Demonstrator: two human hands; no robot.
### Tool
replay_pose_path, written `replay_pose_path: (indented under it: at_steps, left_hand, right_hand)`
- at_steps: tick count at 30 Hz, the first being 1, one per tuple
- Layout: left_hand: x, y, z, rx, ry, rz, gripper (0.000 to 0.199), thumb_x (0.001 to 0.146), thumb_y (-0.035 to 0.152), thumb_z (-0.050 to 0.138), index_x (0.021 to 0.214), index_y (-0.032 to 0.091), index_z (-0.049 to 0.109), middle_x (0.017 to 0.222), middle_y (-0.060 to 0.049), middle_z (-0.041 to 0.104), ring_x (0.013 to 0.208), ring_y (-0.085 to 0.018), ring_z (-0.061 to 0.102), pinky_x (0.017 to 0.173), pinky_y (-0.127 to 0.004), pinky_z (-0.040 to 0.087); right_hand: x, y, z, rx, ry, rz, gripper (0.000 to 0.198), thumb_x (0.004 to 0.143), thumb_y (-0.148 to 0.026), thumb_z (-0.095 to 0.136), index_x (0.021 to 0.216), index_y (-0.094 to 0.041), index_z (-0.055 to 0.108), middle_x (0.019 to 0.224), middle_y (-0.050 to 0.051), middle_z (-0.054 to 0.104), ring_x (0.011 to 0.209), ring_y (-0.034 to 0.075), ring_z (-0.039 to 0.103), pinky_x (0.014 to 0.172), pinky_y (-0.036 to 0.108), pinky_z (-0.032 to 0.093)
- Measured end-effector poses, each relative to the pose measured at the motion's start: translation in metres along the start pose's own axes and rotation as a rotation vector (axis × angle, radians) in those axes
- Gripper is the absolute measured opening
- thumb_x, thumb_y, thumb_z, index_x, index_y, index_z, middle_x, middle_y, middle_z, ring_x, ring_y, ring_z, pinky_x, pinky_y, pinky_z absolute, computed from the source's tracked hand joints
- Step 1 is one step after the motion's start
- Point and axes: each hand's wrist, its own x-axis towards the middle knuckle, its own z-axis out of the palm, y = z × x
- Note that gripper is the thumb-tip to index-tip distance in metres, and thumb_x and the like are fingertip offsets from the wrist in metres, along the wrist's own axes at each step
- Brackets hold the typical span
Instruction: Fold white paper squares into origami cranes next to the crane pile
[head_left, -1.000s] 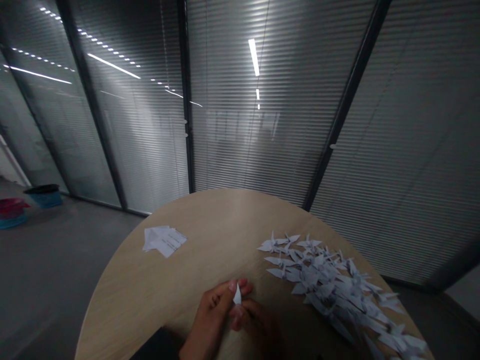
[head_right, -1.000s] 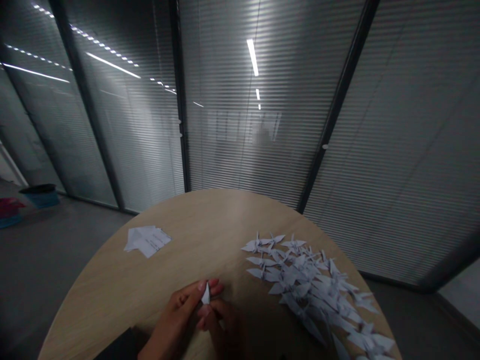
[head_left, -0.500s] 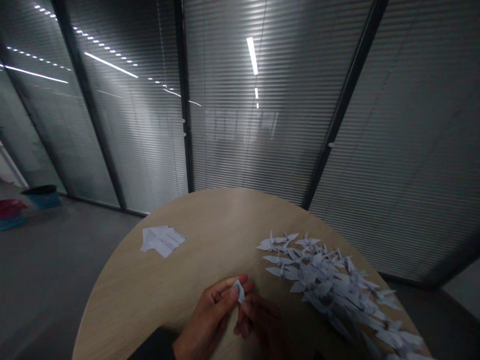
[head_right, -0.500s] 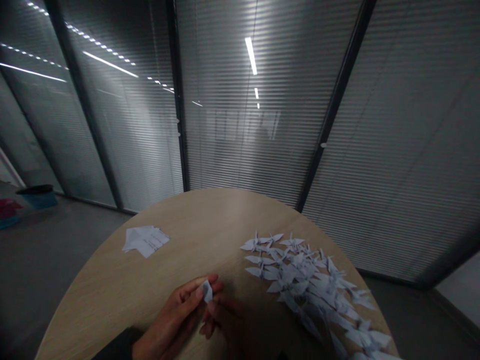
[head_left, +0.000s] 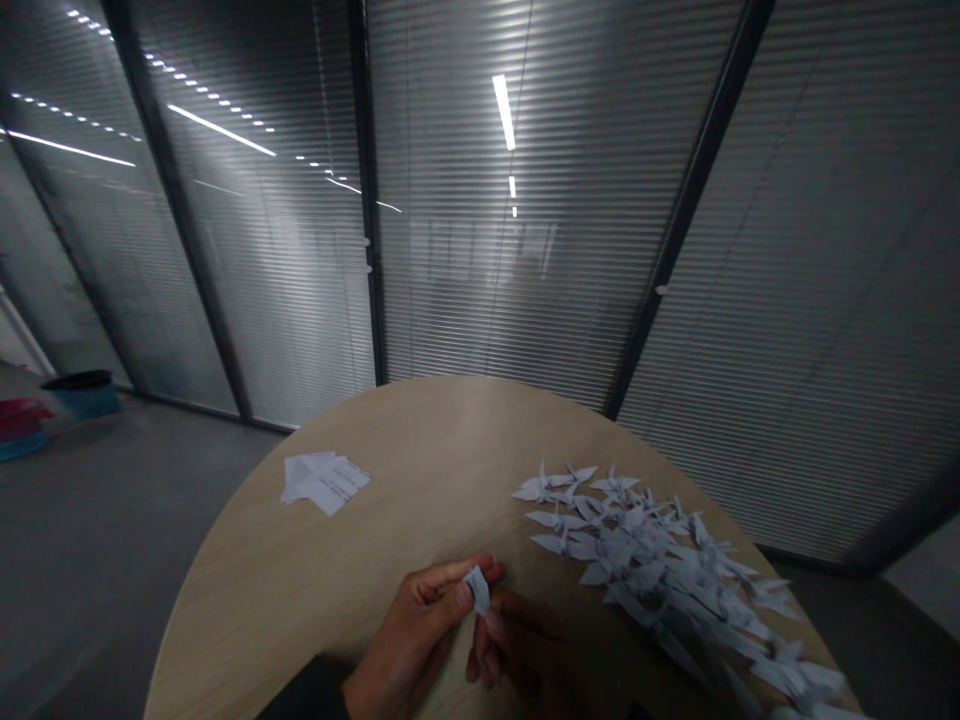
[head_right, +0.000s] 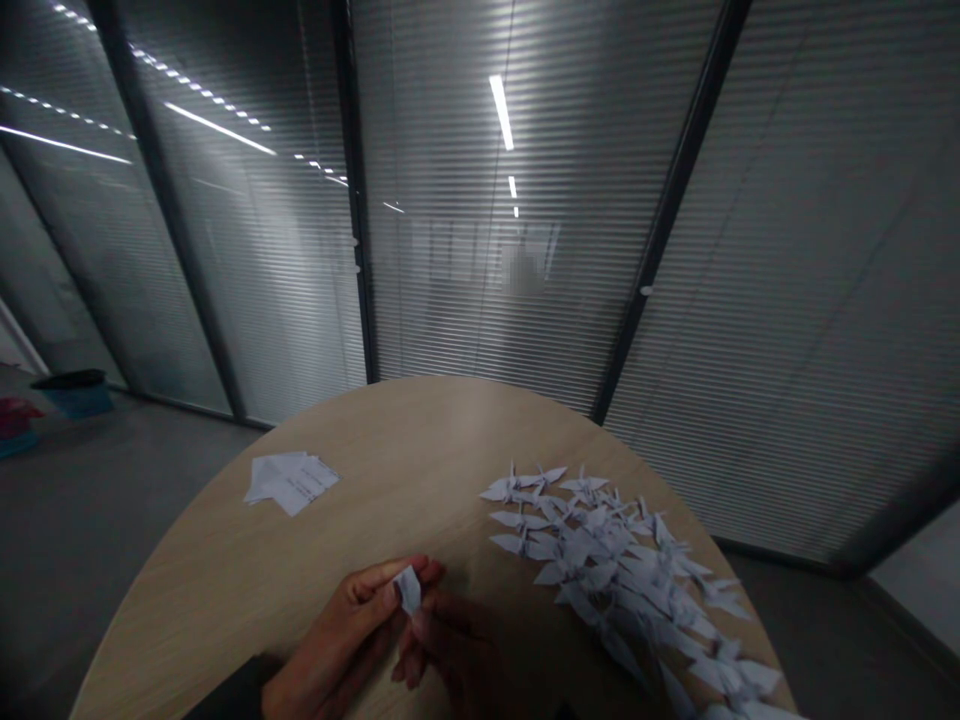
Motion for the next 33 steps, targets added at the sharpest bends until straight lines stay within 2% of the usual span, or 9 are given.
replay_pose_path:
  at_steps: [19,26,33]
  left_hand:
    - [0.000,0.003,0.003,0.002,0.006,-0.018,0.042,0.064,0.044,0.076,0.087,0.010,0.072,0.054,-0.003,0.065,0.039,-0.013,0.057,0.038,-0.021,0.039]
    - [-0.001,0.007,0.010,0.013,-0.007,-0.024,0.035,0.069,0.040,0.072,0.085,0.010,0.073,0.052,-0.003,0.064,0.040,-0.012,0.056,0.039,-0.021,0.038]
    - [-0.001,0.010,0.010,0.025,0.013,-0.013,0.033,0.070,0.038,0.072,0.084,0.008,0.073,0.053,-0.005,0.063,0.043,-0.013,0.055,0.043,-0.023,0.041]
  right_hand:
    - [0.001,-0.006,0.004,0.030,-0.040,0.030,0.035,0.070,-0.047,0.065,0.055,-0.016,0.058,0.050,-0.002,0.050,0.050,0.011,0.050,0.056,0.025,0.039]
    - [0.000,-0.007,0.004,0.011,-0.031,0.018,0.036,0.070,-0.048,0.065,0.055,-0.016,0.058,0.049,-0.002,0.051,0.049,0.011,0.048,0.054,0.025,0.037]
    - [0.000,-0.011,0.004,-0.159,0.006,-0.025,0.041,0.073,-0.056,0.059,0.056,-0.018,0.059,0.051,-0.001,0.050,0.053,0.013,0.048,0.056,0.026,0.037]
